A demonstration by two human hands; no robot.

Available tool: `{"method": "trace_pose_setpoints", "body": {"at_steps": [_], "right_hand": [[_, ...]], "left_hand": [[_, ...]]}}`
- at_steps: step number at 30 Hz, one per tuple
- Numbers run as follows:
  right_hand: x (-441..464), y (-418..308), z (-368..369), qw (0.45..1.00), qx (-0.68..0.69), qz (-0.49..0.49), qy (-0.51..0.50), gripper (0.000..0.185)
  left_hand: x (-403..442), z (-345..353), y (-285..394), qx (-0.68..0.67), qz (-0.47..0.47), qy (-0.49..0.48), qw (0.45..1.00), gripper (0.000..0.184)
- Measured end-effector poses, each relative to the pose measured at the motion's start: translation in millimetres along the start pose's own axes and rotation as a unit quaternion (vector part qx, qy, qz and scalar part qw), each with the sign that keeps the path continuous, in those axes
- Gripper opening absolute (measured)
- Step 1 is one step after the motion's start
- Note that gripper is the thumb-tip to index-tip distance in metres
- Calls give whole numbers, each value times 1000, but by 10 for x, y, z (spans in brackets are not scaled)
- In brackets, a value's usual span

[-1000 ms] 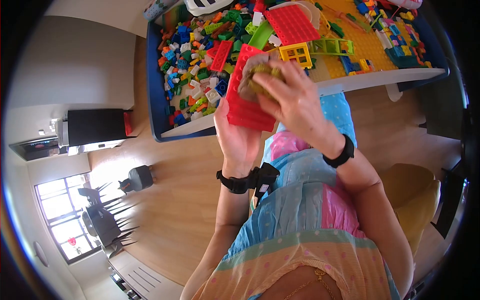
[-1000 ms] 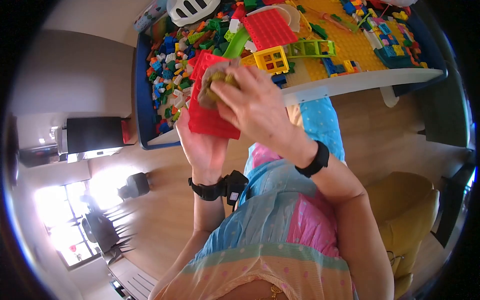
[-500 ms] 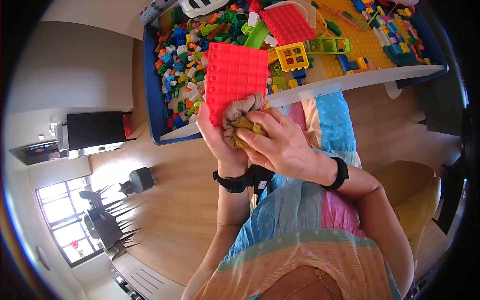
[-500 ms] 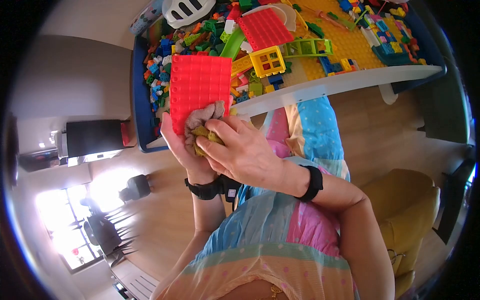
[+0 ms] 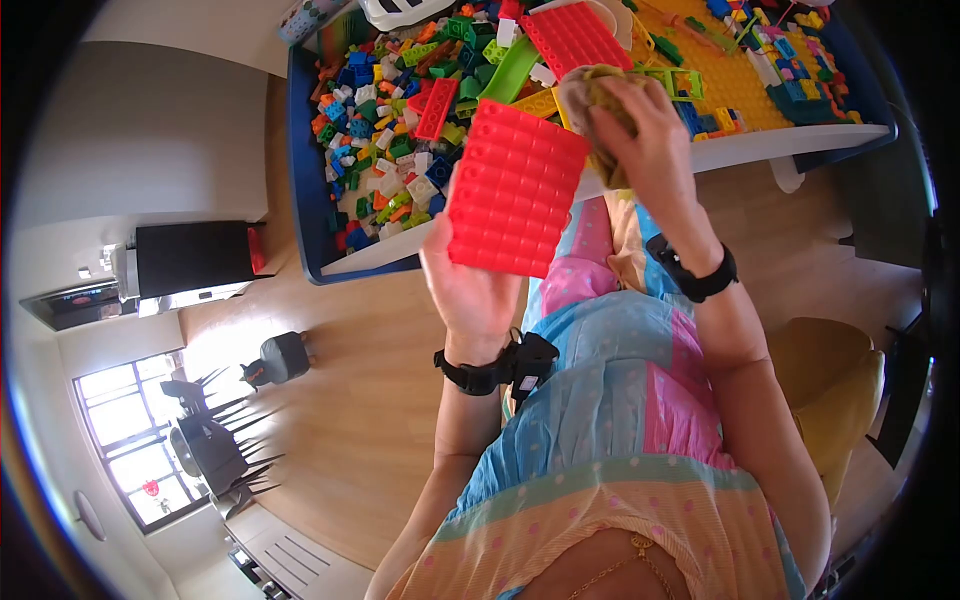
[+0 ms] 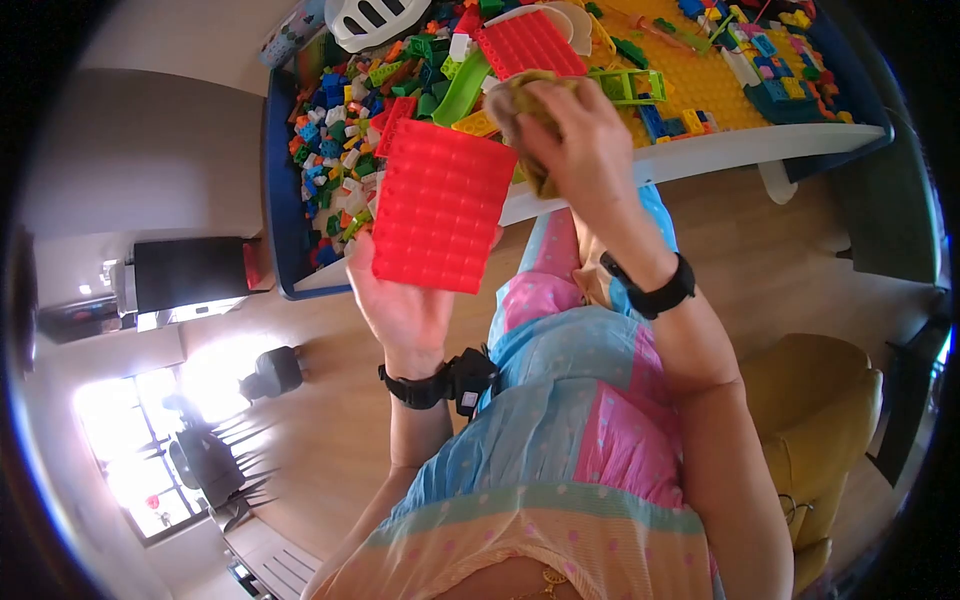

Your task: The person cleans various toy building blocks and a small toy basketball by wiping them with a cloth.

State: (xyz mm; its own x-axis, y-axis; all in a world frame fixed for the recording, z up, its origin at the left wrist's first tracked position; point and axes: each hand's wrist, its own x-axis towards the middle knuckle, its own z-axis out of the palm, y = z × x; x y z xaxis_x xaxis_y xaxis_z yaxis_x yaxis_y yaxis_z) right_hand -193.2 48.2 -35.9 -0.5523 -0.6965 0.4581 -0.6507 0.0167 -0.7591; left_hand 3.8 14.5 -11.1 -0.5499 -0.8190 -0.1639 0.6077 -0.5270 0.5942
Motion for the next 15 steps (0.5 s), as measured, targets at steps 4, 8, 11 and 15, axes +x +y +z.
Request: {"method": "trace_pose_setpoints", "body": {"at_steps": [4, 8, 11, 15], "right_hand": [[10, 283, -77, 899, 366, 240, 9, 27], [-12, 243, -161, 839, 478, 229, 124, 28], [-18, 54, -280, 871, 442, 176, 124, 27], [-172, -416, -348, 959, 283, 9, -9, 30]], "left_hand": [[-40, 56, 70, -36, -16, -25, 999, 58], [8, 72, 55, -34, -41, -28, 998, 60], [29, 95, 8, -19, -39, -8, 999, 64], [38, 158, -65, 24, -31, -14, 999, 75]]}}
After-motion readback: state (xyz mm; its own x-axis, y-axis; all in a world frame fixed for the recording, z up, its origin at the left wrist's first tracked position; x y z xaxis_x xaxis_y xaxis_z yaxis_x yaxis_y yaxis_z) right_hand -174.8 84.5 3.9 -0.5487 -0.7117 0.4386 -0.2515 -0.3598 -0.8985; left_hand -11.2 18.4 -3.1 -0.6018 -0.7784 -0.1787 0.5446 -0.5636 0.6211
